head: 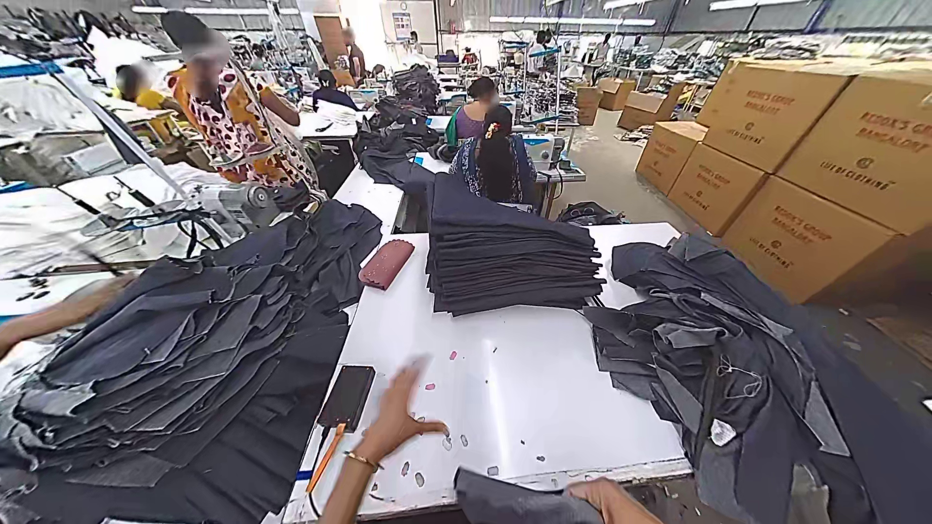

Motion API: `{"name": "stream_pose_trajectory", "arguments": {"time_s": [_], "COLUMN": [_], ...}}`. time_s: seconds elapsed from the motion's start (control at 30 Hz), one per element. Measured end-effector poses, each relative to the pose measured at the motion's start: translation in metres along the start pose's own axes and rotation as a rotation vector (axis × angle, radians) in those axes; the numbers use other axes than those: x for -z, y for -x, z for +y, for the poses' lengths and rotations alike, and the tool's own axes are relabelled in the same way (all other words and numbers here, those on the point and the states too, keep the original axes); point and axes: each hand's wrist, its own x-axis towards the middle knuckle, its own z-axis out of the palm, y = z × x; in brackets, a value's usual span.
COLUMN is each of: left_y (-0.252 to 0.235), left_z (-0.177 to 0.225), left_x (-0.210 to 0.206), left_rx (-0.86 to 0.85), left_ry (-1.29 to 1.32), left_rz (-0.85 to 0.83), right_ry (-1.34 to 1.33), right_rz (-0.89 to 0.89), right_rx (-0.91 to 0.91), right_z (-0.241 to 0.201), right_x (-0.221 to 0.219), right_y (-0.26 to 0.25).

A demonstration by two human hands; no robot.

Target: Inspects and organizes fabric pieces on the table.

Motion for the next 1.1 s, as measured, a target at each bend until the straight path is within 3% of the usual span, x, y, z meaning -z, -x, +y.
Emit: {"name": "stream_pose_trajectory", "arguments": {"time_s": [0.07,0.13,0.23,0.3,0.37,0.5,0.53,0.63,0.73,0.87,0.93,1.0,1.07,1.1], "left_y": [0.023,0.034,0.038,0.039,0.046,0.068,0.074,0.090,0.070,-0.008,-0.041,-0.051,-0.038,-0.021], "left_z": [0.053,0.085,0.092,0.083,0.070,0.048,0.044,0.036,0.034,0.016,0.012,0.015,0.023,0.025], "left_x": [-0.041,-0.079,-0.091,-0.072,-0.051,-0.023,-0.017,0.017,0.069,0.090,0.068,0.031,-0.022,-0.052], "left_rx": [-0.323,-0.460,-0.349,-0.255,-0.181,-0.016,-0.032,-0.201,-0.130,0.151,0.246,0.175,-0.006,-0.080], "left_ry": [0.359,0.335,0.085,0.007,-0.066,-0.117,-0.049,0.249,0.285,-0.057,-0.226,-0.317,-0.304,-0.271], "left_rz": [-0.371,-0.509,-0.341,-0.167,-0.139,-0.380,-0.363,-0.110,0.054,0.151,0.337,0.396,0.196,0.007], "right_ry": [0.022,0.048,0.104,0.095,0.130,0.451,0.463,0.352,0.301,0.405,0.449,0.526,0.577,0.596], "right_rz": [0.042,0.159,0.407,0.488,0.415,0.199,0.239,0.561,0.661,0.641,0.806,0.835,0.680,0.552], "right_rx": [0.075,0.225,0.469,0.480,0.329,-0.240,-0.261,-0.017,0.037,-0.050,-0.033,-0.028,0.037,0.058], "right_z": [-0.015,-0.032,-0.045,-0.042,-0.027,0.005,0.006,-0.003,-0.008,-0.006,0.000,0.002,0.013,0.023], "right_x": [0.008,0.025,0.061,0.087,0.103,0.102,0.103,0.113,0.141,0.174,0.168,0.140,0.078,0.036], "right_y": [-0.007,-0.006,0.015,0.035,0.054,0.058,0.062,0.078,0.054,-0.047,-0.100,-0.132,-0.143,-0.138]}}
